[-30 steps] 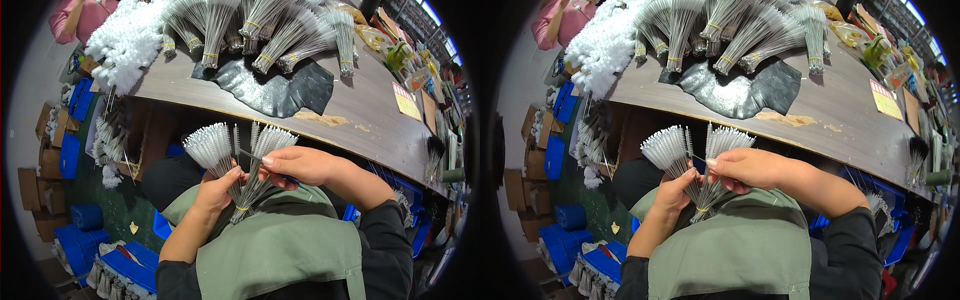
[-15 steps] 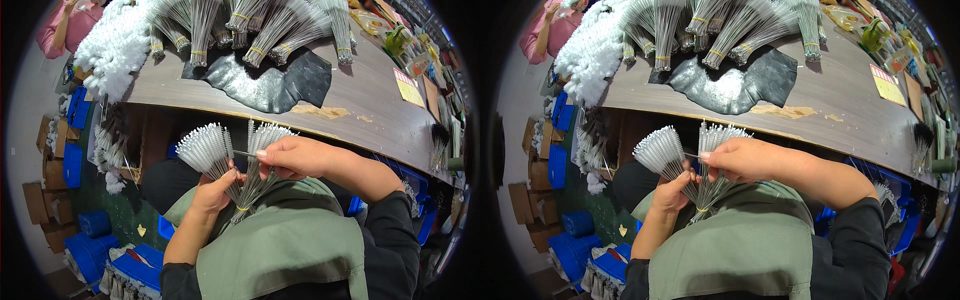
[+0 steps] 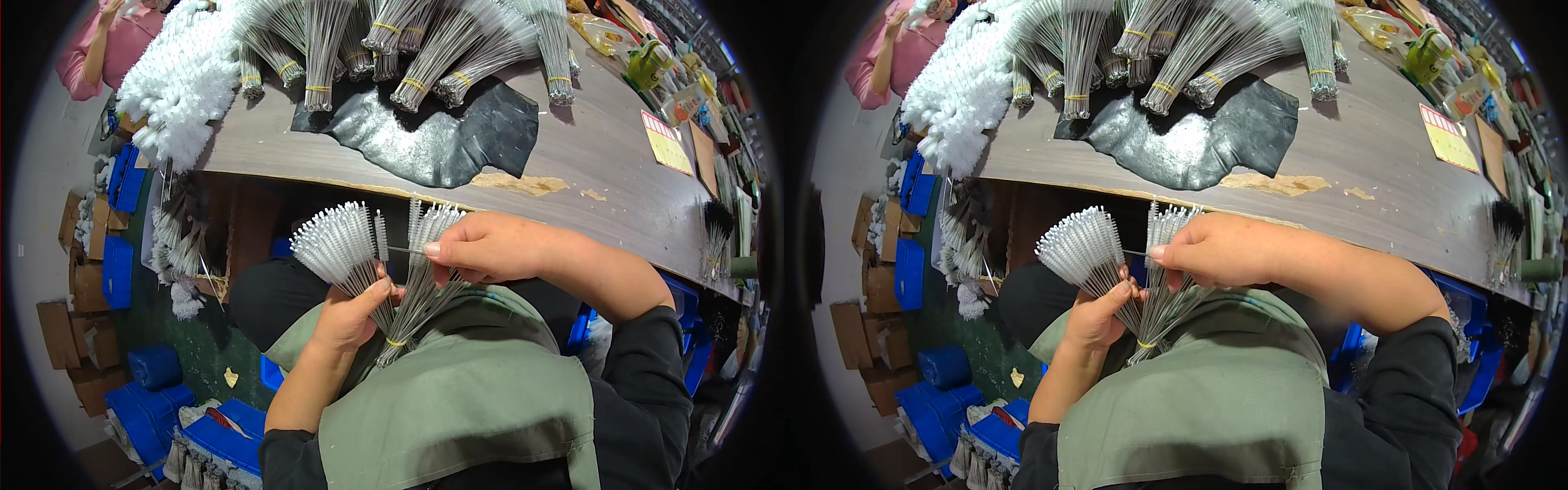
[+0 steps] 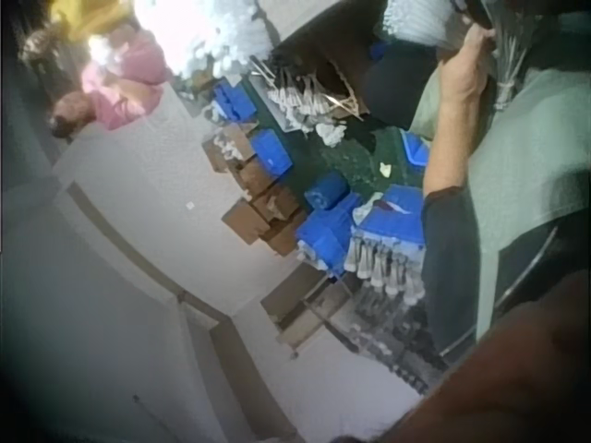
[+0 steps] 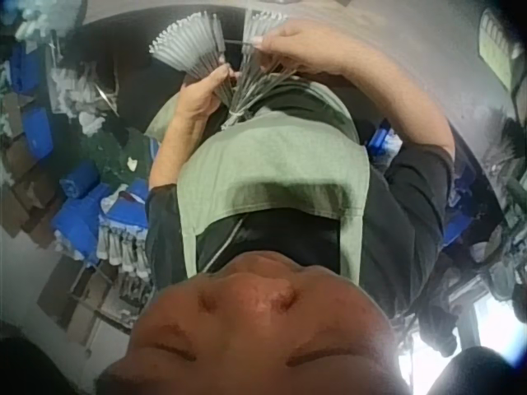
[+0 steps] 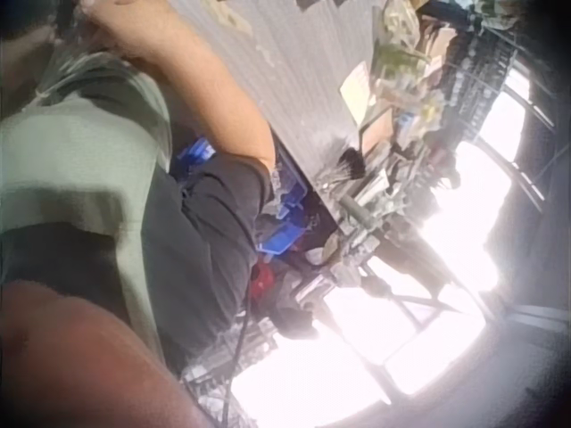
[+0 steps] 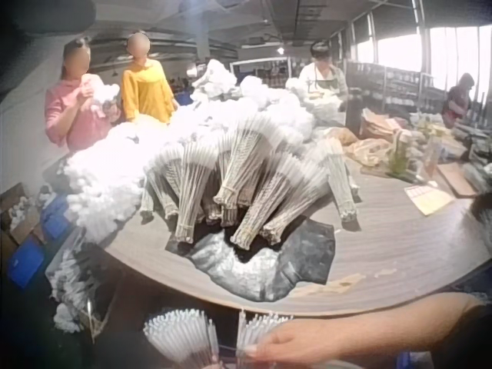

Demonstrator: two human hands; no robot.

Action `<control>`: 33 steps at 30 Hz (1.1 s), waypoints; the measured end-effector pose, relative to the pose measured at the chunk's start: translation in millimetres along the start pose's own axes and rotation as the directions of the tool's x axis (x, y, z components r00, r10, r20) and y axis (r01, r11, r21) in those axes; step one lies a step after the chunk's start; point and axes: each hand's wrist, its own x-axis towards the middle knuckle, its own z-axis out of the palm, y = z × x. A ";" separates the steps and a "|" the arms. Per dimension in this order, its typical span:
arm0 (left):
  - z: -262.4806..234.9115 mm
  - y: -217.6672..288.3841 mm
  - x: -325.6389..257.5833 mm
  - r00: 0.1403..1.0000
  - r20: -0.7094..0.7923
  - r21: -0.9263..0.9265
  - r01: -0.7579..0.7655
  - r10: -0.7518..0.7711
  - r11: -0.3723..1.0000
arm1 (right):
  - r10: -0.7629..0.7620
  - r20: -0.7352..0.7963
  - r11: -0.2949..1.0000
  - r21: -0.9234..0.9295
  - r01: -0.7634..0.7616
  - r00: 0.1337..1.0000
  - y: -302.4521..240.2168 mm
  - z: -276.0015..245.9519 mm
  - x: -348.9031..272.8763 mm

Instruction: Sorting and preparing bundles of small cleaning brushes using small metal snips.

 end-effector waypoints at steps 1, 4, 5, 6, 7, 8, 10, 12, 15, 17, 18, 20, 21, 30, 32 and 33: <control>0.3 -0.2 0.0 1.000 -0.005 0.008 -0.002 0.002 1.000 | -0.001 -0.001 1.000 0.001 0.001 1.000 -0.1 -0.3 0.0; -0.2 -1.1 0.4 1.000 -0.011 0.022 -0.005 0.005 1.000 | -0.013 0.008 1.000 -0.011 0.013 1.000 -0.1 -1.1 0.6; -0.5 -1.3 0.6 1.000 -0.014 0.027 -0.006 0.007 1.000 | -0.014 0.008 1.000 -0.009 0.014 1.000 0.4 -1.2 1.2; 0.0 -1.3 0.6 1.000 -0.014 0.027 -0.006 0.006 1.000 | -0.015 0.008 1.000 -0.007 0.015 1.000 0.8 -1.3 1.5; 0.5 -1.3 0.6 1.000 -0.016 0.028 -0.007 0.008 1.000 | -0.015 0.008 1.000 -0.007 0.015 1.000 0.8 -1.4 1.6; 0.7 -1.2 0.6 1.000 -0.018 0.029 -0.009 0.009 1.000 | -0.017 0.011 1.000 -0.012 0.017 1.000 0.8 -1.5 1.6; 0.3 -0.9 0.6 1.000 -0.014 0.028 -0.008 0.008 1.000 | -0.019 0.014 1.000 -0.017 0.019 1.000 0.8 -1.8 1.6; 0.1 -0.8 0.5 1.000 -0.009 0.026 -0.007 0.008 1.000 | -0.016 0.015 1.000 -0.003 0.016 1.000 0.9 -2.0 1.4; 0.2 -1.0 0.0 1.000 -0.019 0.004 0.004 -0.003 1.000 | -0.019 -0.021 0.999 -0.047 0.018 1.000 1.4 -0.9 1.4; 0.0 -1.4 0.0 1.000 -0.020 -0.005 0.010 -0.010 1.000 | -0.019 -0.019 0.999 -0.050 0.018 1.000 0.6 -0.9 1.9; -0.2 -1.4 -0.2 1.000 -0.020 -0.004 0.010 -0.010 1.000 | -0.020 -0.016 0.998 -0.054 0.019 1.000 0.3 -0.8 2.1; 0.0 -1.2 -0.1 1.000 -0.011 0.011 -0.003 0.003 1.000 | -0.031 -0.018 0.997 -0.078 0.030 0.999 0.4 -0.9 3.0; 0.3 -1.0 -0.3 1.000 -0.010 0.012 -0.003 0.003 1.000 | -0.042 -0.019 0.994 -0.102 0.040 0.999 0.5 -0.9 3.3; 3.9 0.2 0.3 1.000 -0.020 0.006 0.000 0.000 1.000 | -0.048 -0.012 0.993 -0.112 0.046 0.999 0.6 -2.5 3.5; 2.7 -0.3 0.2 1.000 -0.022 0.018 0.007 -0.007 1.000 | -0.052 -0.024 0.991 -0.126 0.049 0.998 0.6 -2.1 4.0; 2.0 -0.5 0.5 1.000 -0.021 0.018 0.007 -0.007 1.000 | -0.055 -0.035 0.989 -0.141 0.050 0.998 0.4 -1.9 4.1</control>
